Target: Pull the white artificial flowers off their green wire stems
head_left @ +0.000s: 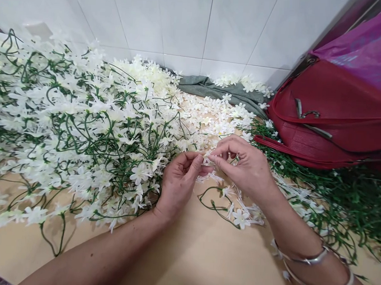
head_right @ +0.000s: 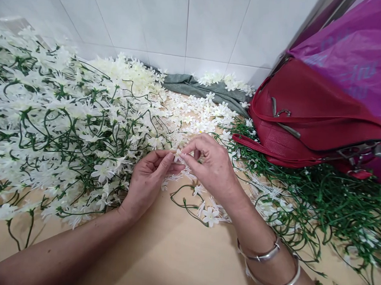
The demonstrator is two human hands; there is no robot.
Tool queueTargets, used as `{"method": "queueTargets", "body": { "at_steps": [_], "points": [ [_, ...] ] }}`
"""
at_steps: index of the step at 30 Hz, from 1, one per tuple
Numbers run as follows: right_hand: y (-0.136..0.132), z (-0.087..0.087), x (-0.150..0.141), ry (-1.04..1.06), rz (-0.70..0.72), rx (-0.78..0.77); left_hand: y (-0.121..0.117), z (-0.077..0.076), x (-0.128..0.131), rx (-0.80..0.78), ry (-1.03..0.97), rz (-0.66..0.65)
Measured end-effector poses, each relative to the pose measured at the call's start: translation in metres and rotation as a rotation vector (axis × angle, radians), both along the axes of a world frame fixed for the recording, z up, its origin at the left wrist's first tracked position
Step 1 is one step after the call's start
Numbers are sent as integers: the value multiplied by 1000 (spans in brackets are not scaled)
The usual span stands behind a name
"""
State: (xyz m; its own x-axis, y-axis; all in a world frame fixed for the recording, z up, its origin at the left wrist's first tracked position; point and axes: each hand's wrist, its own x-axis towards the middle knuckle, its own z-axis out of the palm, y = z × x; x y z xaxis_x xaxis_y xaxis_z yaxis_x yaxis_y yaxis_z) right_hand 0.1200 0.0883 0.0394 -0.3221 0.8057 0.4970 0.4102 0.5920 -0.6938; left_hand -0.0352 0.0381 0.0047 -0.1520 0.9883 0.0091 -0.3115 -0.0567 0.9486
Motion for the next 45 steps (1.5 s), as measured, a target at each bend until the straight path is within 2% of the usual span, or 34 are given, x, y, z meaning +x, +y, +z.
{"method": "queueTargets", "body": {
  "at_steps": [4, 13, 16, 20, 25, 29, 33, 36, 38, 41, 45],
  "points": [
    [-2, -3, -5, 36, -29, -121, 0, 0, 0, 1, -18, 3],
    [-5, -6, -8, 50, -48, -172, 0, -1, 0, 31, 7, 2],
    [-3, -9, -8, 164, -60, -320, 0, -2, -2, 76, 55, -19],
    [0, -12, -6, 325, 8, -556, -1, -4, -3, 115, 105, -55],
    [2, -8, -2, 336, 34, -529, -5, -1, -2, 136, 107, -104],
    [11, -11, 9, 369, -61, -447, -11, 3, -2, 230, 296, -73],
    [21, -17, 19, 380, -150, -346, -14, 7, -3, 513, 606, -103],
    [24, -19, 21, 365, -161, -336, -14, 10, -4, 745, 742, -228],
    [25, -19, 22, 349, -172, -342, -14, 10, -5, 841, 804, -347],
    [25, -19, 23, 332, -185, -344, -13, 6, -8, 889, 969, -464],
    [26, -19, 24, 321, -184, -340, -11, 0, -14, 891, 1163, -545]
  ]
}}
